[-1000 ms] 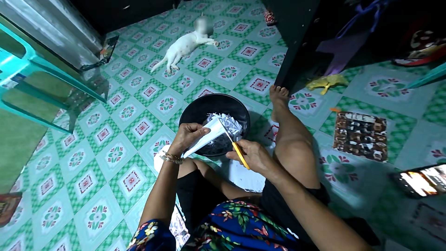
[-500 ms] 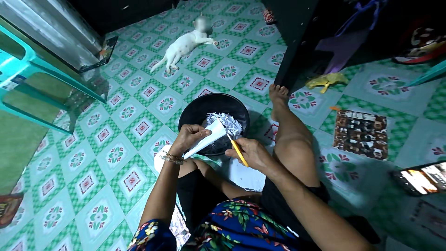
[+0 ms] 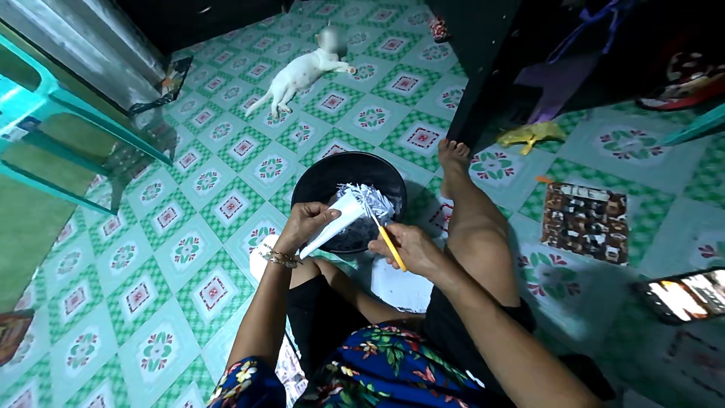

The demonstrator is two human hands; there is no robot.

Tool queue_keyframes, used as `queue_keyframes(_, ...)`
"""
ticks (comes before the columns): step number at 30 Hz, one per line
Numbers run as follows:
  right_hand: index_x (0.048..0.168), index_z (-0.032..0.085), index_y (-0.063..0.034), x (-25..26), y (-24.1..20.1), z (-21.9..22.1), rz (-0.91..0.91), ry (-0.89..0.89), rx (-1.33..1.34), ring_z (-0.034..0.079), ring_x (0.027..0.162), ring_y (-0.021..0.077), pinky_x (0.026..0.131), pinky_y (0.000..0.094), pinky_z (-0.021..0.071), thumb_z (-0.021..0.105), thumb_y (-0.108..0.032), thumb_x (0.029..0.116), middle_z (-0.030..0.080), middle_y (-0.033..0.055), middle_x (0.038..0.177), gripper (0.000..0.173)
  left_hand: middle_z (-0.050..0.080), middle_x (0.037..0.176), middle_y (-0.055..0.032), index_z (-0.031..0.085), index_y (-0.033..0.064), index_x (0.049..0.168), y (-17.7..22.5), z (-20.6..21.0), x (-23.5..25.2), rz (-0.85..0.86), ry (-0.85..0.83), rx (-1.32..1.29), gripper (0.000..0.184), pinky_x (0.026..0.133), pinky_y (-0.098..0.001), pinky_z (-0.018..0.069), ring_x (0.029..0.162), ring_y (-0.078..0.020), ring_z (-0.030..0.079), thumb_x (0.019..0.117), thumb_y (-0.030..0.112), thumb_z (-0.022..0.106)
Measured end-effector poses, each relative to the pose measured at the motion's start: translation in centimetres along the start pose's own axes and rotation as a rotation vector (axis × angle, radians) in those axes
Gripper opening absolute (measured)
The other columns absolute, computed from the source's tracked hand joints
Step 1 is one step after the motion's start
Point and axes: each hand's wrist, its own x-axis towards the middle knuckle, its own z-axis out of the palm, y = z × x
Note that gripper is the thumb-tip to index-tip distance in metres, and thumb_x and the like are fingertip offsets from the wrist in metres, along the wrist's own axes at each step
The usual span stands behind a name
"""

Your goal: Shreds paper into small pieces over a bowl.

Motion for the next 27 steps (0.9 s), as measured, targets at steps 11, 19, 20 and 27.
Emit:
queue_keyframes(11, 0.119, 0.063, 0.0012, -0.5, 0.3, 0.0, 0.014, -0.055, -0.071, 0.062, 0.078, 0.0163, 0.078, 0.0379, 0.0522, 0.069, -0.045, 0.0964, 0.065, 0.0103, 0.091, 0.052, 0.066, 0.069, 0.0034, 0.072, 0.0040, 0.087, 0.3, -0.3, -0.1, 0.111, 0.103, 0.053, 0.012, 0.053, -0.0134, 0.0477, 0.055, 0.0031, 0.056, 0.0964, 0.010, 0.069)
queue_keyframes(19, 0.121, 0.062, 0.0024, -0.1, 0.3, 0.0, 0.006, -0.042, -0.087, 0.063, 0.080, 0.0191, 0.079, 0.0408, 0.0523, 0.068, -0.045, 0.0971, 0.066, 0.0124, 0.093, 0.053, 0.068, 0.073, 0.0078, 0.073, 0.0021, 0.085, 0.4, 0.9, 0.6, 0.154, 0.152, 0.027, 0.008, 0.062, -0.0123, 0.0512, 0.063, 0.0079, 0.059, 0.0922, 0.003, 0.070)
queue_keyframes(20, 0.121, 0.062, 0.0024, -0.1, 0.3, 0.0, 0.003, -0.039, -0.087, 0.063, 0.080, 0.0189, 0.079, 0.0407, 0.0522, 0.068, -0.045, 0.0969, 0.066, 0.0124, 0.092, 0.053, 0.069, 0.073, 0.0082, 0.073, 0.0020, 0.085, 0.3, 1.0, 0.7, 0.164, 0.159, 0.023, 0.007, 0.063, -0.0122, 0.0515, 0.064, 0.0082, 0.059, 0.0918, 0.002, 0.070)
queue_keyframes(27, 0.117, 0.063, 0.0018, -0.1, 0.4, 0.0, -0.021, -0.015, -0.072, 0.063, 0.077, 0.0182, 0.077, 0.0401, 0.0526, 0.070, -0.041, 0.0969, 0.066, 0.0112, 0.089, 0.048, 0.070, 0.077, 0.0072, 0.073, 0.0005, 0.087, 0.3, 1.1, 1.0, 0.197, 0.154, 0.029, 0.006, 0.068, -0.0119, 0.0526, 0.068, 0.0086, 0.061, 0.0919, 0.001, 0.070)
